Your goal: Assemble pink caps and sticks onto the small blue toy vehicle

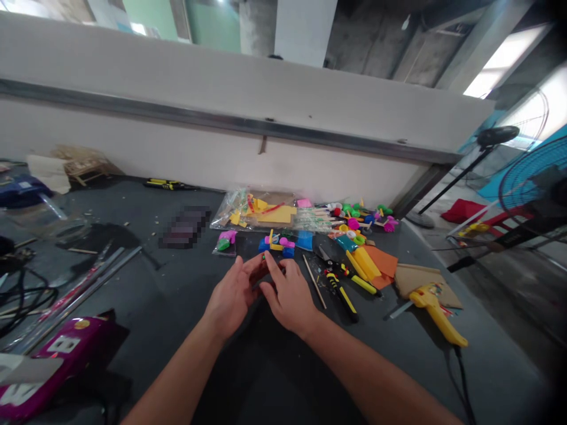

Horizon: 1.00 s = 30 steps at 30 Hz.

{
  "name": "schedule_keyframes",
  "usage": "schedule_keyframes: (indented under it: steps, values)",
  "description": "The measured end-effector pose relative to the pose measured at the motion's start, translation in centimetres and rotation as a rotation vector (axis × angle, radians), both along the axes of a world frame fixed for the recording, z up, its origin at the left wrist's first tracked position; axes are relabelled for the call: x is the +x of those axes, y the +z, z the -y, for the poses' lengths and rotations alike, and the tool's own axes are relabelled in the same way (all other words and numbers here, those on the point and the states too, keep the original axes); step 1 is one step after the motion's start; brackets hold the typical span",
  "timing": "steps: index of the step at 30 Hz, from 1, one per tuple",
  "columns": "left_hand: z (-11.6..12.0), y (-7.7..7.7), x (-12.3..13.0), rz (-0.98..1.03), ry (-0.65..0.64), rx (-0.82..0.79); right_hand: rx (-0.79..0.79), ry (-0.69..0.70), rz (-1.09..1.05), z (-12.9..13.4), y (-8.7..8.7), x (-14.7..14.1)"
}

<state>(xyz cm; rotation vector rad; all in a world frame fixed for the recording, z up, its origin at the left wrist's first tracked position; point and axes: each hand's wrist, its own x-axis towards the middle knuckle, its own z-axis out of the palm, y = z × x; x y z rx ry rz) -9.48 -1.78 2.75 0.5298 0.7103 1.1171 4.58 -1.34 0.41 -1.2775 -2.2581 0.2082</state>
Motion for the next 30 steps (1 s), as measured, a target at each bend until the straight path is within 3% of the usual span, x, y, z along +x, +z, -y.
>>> schedule_keyframes:
  steps: [4, 17, 30]
  values:
    - [0.13, -0.01, 0.1, 0.004, 0.026, -0.044, -0.003, 0.04, 0.016, 0.04, 0.18, 0.02]
    - [-0.06, -0.08, 0.01, -0.016, -0.009, 0.002, 0.028, -0.011, 0.07, 0.0, 0.25, 0.04]
    - [0.1, -0.2, -0.05, -0.059, 0.066, -0.052, -0.022, 0.037, 0.104, 0.26, 0.47, -0.18]
